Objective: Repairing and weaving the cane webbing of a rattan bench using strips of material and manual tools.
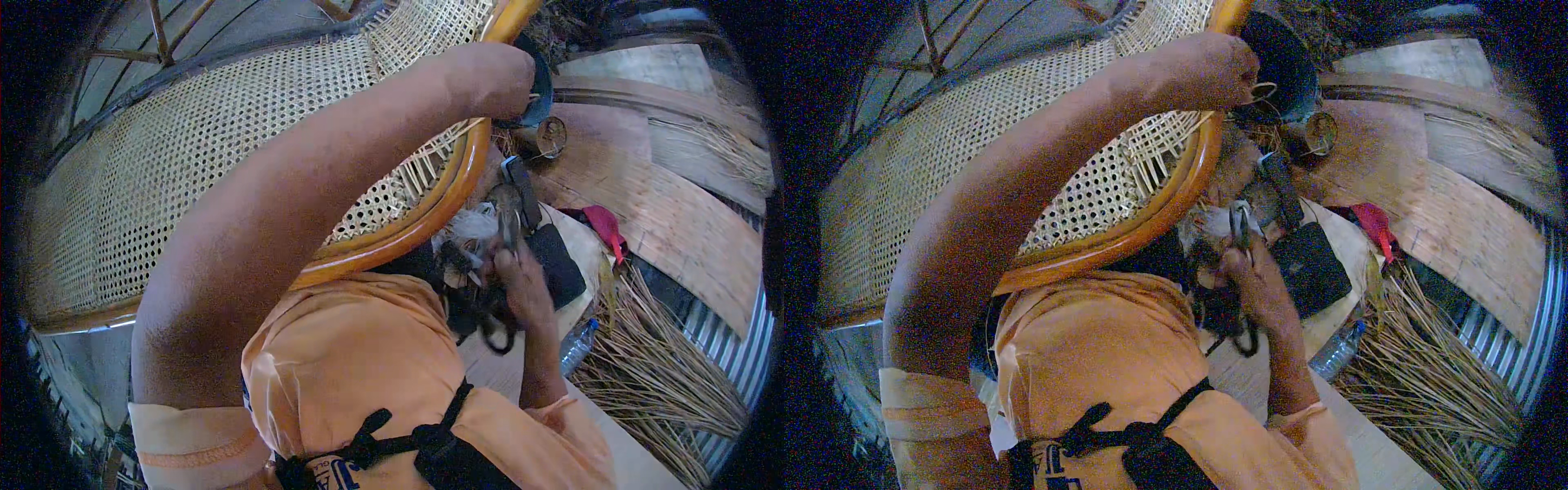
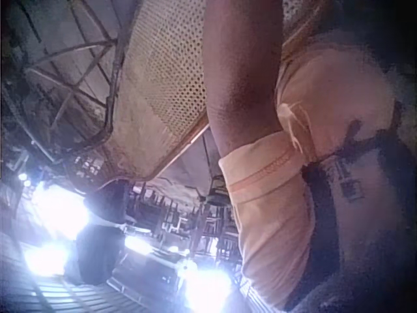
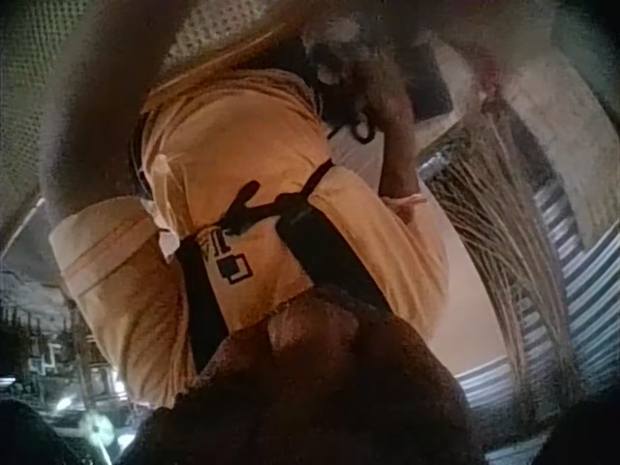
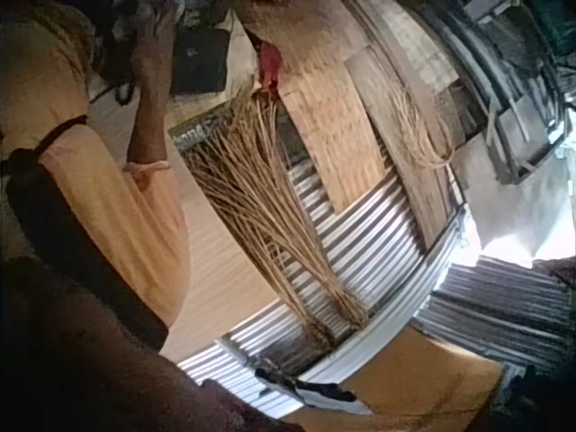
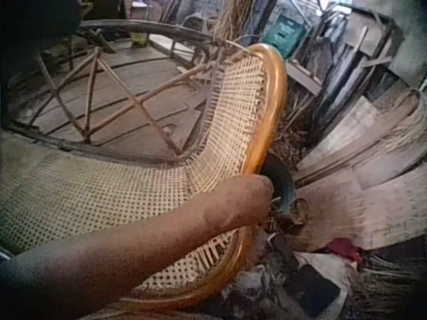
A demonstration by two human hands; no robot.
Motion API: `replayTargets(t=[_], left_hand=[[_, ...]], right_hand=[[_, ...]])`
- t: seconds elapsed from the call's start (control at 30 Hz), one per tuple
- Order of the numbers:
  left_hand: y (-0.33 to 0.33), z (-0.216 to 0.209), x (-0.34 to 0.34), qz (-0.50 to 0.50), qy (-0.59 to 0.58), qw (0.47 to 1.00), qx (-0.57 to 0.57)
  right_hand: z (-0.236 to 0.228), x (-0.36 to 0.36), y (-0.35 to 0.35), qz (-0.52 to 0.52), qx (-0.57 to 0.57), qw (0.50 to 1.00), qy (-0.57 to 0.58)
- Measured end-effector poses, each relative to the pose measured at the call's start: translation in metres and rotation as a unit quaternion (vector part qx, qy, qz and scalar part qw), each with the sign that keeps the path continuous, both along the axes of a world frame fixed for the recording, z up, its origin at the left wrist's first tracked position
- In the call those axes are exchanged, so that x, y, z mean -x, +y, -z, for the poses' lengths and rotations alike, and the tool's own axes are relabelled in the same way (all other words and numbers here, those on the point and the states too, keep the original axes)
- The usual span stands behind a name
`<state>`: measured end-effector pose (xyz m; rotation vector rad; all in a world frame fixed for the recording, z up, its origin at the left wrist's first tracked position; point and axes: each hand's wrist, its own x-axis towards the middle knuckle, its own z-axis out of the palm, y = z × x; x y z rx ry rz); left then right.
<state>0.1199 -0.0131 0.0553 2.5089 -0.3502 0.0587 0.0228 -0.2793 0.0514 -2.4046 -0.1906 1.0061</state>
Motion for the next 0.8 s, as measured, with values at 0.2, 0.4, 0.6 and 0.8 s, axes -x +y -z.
replayTargets(t=[0.2, 0.4, 0.6, 0.8], left_hand=[[0.001, -0.001, -0.005, -0.014, -0.024, 0.996, 0.079], [0.006, -0.01, -0.001, 0.0, -0.031, 0.996, 0.086], [0.009, -0.008, 0.0, 0.008, -0.056, 0.997, 0.054], [0.008, -0.014, 0.008, -0.027, -0.001, 0.989, 0.144]], right_hand=[[-0.022, -0.044, 0.049, -0.154, 0.032, 0.968, -0.196], [-0.015, -0.074, 0.083, -0.197, 0.11, 0.942, -0.25], [-0.013, -0.073, 0.094, -0.222, 0.081, 0.925, -0.297], [0.0, -0.059, 0.09, -0.151, 0.012, 0.946, -0.287]])
